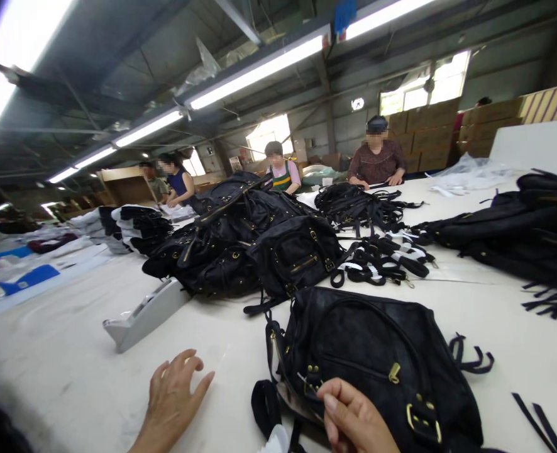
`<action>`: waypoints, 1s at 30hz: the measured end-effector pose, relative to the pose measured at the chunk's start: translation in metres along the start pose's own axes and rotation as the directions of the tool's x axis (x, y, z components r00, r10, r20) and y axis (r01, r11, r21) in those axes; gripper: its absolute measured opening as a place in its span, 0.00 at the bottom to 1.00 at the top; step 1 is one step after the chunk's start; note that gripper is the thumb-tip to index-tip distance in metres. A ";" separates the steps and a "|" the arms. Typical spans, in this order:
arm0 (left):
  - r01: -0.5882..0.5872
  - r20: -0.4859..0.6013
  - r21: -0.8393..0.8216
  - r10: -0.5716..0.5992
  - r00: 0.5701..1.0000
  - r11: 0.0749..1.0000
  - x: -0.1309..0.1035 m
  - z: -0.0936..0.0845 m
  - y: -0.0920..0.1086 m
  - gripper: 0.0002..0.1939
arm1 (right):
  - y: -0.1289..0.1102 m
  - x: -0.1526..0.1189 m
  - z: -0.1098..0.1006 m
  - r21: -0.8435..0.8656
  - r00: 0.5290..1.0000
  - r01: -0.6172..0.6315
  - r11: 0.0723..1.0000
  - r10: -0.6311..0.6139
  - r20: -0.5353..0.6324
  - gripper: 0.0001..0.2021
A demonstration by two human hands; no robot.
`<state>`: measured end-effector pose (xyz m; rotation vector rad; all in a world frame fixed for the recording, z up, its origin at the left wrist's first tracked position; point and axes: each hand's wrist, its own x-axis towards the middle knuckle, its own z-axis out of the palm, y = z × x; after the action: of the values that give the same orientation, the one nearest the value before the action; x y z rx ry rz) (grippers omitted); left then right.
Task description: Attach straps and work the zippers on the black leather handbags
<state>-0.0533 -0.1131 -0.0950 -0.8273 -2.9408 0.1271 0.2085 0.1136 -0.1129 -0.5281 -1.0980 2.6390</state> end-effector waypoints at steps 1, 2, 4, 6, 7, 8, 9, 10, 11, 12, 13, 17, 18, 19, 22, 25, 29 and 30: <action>-0.021 -0.001 0.003 0.021 1.000 1.000 0.001 -0.002 0.003 0.17 | 0.001 0.001 -0.001 -0.013 1.000 0.003 1.000 -0.003 0.005 0.29; -0.034 0.007 0.003 0.034 0.999 0.999 0.002 -0.004 0.005 0.15 | 0.003 0.002 -0.003 -0.025 1.000 0.009 1.000 -0.009 0.012 0.28; -0.022 0.046 -0.007 0.023 0.999 1.000 0.006 -0.006 0.010 0.13 | 0.008 0.006 -0.006 -0.044 0.999 0.026 0.999 -0.025 0.037 0.28; 0.031 0.100 -0.015 -0.029 0.995 0.999 0.012 -0.007 0.013 0.14 | 0.012 0.011 -0.010 -0.054 0.997 0.047 0.997 -0.043 0.059 0.29; 0.057 0.120 -0.015 -0.055 0.991 0.998 0.015 -0.007 0.015 0.15 | 0.013 0.013 -0.011 -0.060 0.996 0.058 0.996 -0.054 0.070 0.30; 0.075 0.135 -0.014 -0.072 0.988 0.997 0.018 -0.007 0.017 0.15 | 0.014 0.014 -0.012 -0.072 0.995 0.068 0.995 -0.062 0.076 0.31; 0.080 0.139 -0.011 -0.078 0.987 0.997 0.019 -0.008 0.019 0.15 | 0.014 0.015 -0.012 -0.087 0.995 0.072 0.994 -0.065 0.078 0.31; 0.073 0.135 -0.007 -0.071 0.988 0.997 0.020 -0.009 0.022 0.15 | 0.013 0.014 -0.011 -0.103 0.995 0.071 0.992 -0.063 0.077 0.32; 0.057 0.125 0.000 -0.057 0.991 0.998 0.020 -0.011 0.025 0.14 | 0.013 0.013 -0.010 -0.116 0.995 0.065 0.991 -0.056 0.076 0.32; 0.039 0.111 0.011 -0.040 0.993 0.999 0.020 -0.012 0.027 0.14 | 0.012 0.011 -0.008 -0.125 0.996 0.057 0.991 -0.048 0.071 0.31; 0.022 0.096 0.027 -0.025 0.995 0.999 0.019 -0.013 0.030 0.15 | 0.011 0.010 -0.007 -0.130 0.997 0.046 0.990 -0.039 0.061 0.31; -0.041 0.057 0.094 0.036 0.998 0.995 0.019 -0.014 0.037 0.19 | 0.008 0.005 -0.003 -0.146 0.999 0.031 0.989 -0.026 0.036 0.30; -0.052 0.059 0.101 0.046 0.997 0.994 0.020 -0.015 0.036 0.19 | 0.008 0.004 -0.002 -0.153 0.999 0.031 0.988 -0.027 0.031 0.30; -0.055 0.063 0.103 0.049 0.997 0.993 0.020 -0.016 0.034 0.19 | 0.009 0.005 -0.003 -0.160 0.999 0.030 0.987 -0.026 0.027 0.30; -0.025 0.076 0.100 0.017 0.997 0.995 0.021 -0.026 0.021 0.19 | 0.012 0.009 -0.005 -0.187 0.999 0.028 0.982 -0.023 0.029 0.30; 0.027 0.090 0.113 -0.037 0.995 0.993 0.016 -0.040 -0.002 0.17 | 0.015 0.012 -0.008 -0.210 0.999 0.021 0.977 -0.012 0.045 0.31; 0.039 0.152 0.125 -0.058 0.987 0.991 -0.002 -0.043 -0.036 0.17 | 0.015 0.010 -0.007 -0.203 0.999 0.012 0.979 -0.004 0.041 0.31; 0.028 0.168 0.115 -0.047 0.985 0.993 -0.007 -0.039 -0.044 0.17 | 0.014 0.009 -0.007 -0.198 0.999 0.013 0.980 -0.005 0.040 0.30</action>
<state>-0.0666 -0.1521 -0.0522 -0.7814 -3.0705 0.3750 0.2019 0.1112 -0.1297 -0.5091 -1.3814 2.5572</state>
